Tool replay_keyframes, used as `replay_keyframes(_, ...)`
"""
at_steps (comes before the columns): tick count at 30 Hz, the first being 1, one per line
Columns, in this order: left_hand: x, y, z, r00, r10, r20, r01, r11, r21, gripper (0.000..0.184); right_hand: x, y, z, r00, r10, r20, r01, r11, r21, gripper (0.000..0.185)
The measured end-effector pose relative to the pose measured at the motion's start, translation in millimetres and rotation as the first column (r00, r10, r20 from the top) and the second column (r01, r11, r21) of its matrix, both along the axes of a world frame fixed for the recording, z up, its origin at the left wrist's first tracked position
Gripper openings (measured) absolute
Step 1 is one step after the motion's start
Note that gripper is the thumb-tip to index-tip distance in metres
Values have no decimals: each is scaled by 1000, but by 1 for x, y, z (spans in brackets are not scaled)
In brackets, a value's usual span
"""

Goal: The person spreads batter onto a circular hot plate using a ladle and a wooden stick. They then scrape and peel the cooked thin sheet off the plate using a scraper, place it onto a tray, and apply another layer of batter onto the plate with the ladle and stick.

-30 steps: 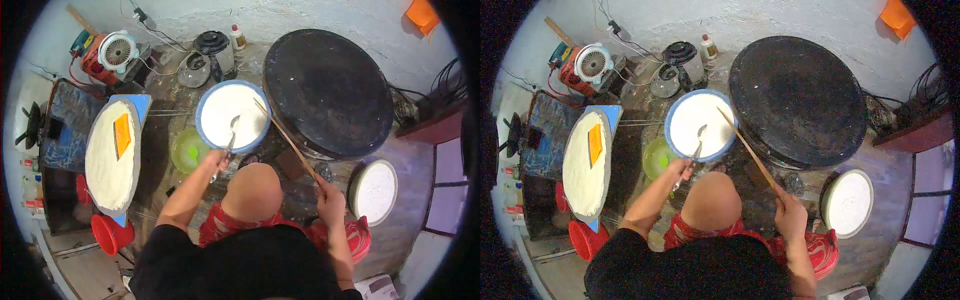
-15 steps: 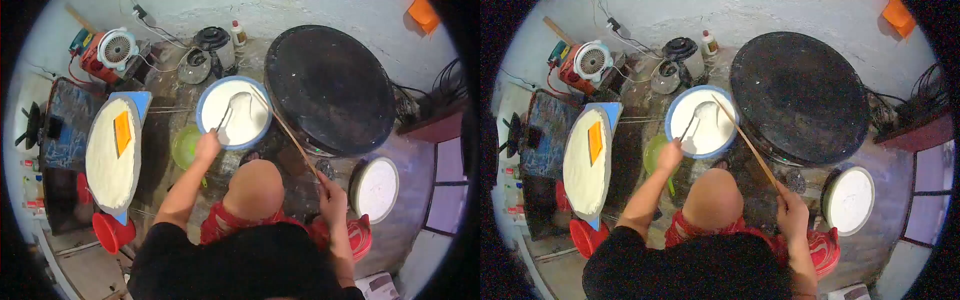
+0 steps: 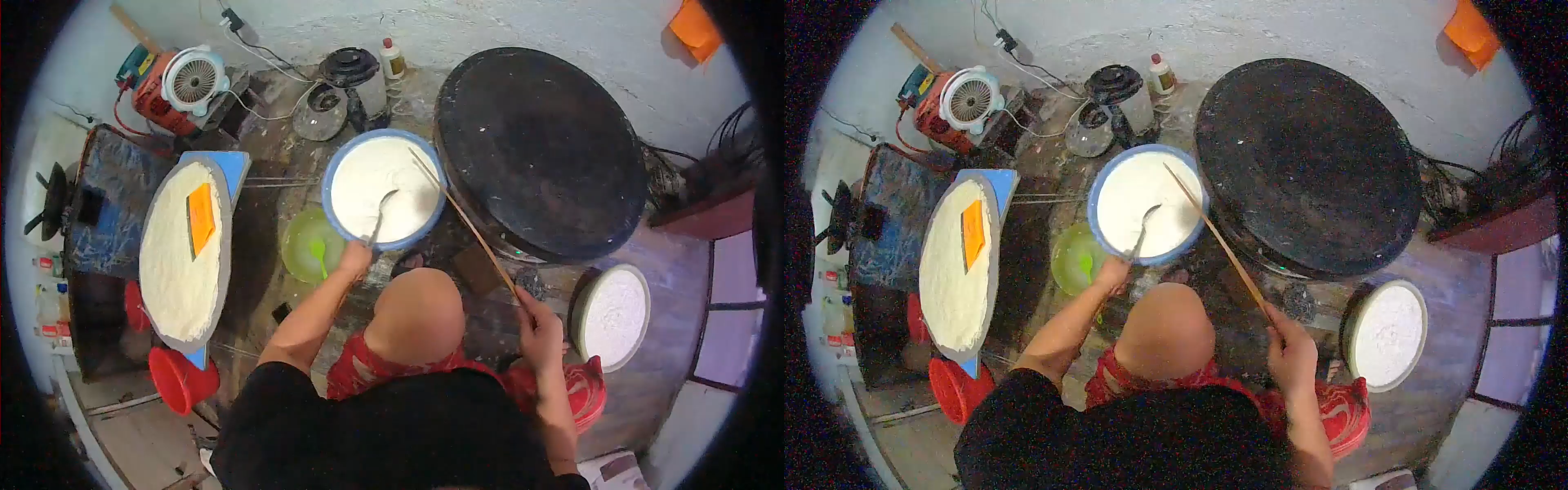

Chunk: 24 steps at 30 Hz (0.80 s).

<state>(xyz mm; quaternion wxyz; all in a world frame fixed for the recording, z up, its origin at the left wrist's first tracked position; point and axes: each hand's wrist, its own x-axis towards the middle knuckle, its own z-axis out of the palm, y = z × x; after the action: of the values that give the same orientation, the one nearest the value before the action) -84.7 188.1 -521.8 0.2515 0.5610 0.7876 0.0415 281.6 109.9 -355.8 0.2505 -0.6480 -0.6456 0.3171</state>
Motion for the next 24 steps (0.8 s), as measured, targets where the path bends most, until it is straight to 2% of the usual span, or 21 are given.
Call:
replay_keyframes(1,4,7,7,802,390,454,-269,913,-308,19,-1,2,3,1000,-3,5,3,1000,1,32)
replay_keyframes(2,10,11,21,297,726,620,-298,687,-663,19,-2,5,6,999,-18,-35,16,999,-50,30)
replay_keyframes(3,14,12,39,118,764,634,-255,641,-724,20,-3,6,9,997,-34,-76,27,995,-100,28)
replay_keyframes(4,11,10,49,119,760,639,-254,645,-721,20,-3,5,5,997,-35,-76,28,995,-95,28)
replay_keyframes(6,-1,4,63,-101,765,637,-111,627,-771,25,0,4,-8,987,-53,-150,51,999,-17,27)
replay_keyframes(10,-15,-18,104,-160,708,688,-163,668,-726,24,1,3,-7,978,-77,-194,83,996,19,30)
replay_keyframes(12,-25,-29,124,-132,668,732,-172,712,-681,24,4,1,-13,962,-145,-231,136,989,-53,32)
replay_keyframes(16,-29,-43,173,-123,582,804,-227,772,-594,24,10,0,-31,941,-137,-309,129,991,-46,30)
replay_keyframes(18,-30,-46,192,-38,511,859,-276,820,-501,25,5,1,-20,909,-209,-360,156,973,-169,23)
replay_keyframes(19,-31,-46,198,-23,438,899,-263,864,-428,26,4,2,-19,909,-207,-362,155,974,-166,23)
replay_keyframes(21,-28,-44,207,-47,402,915,-279,874,-398,27,4,1,-18,865,-217,-453,125,967,-224,20)
replay_keyframes(24,-16,-33,207,-61,350,935,-288,891,-352,29,0,2,-13,844,-215,-491,114,967,-227,17)
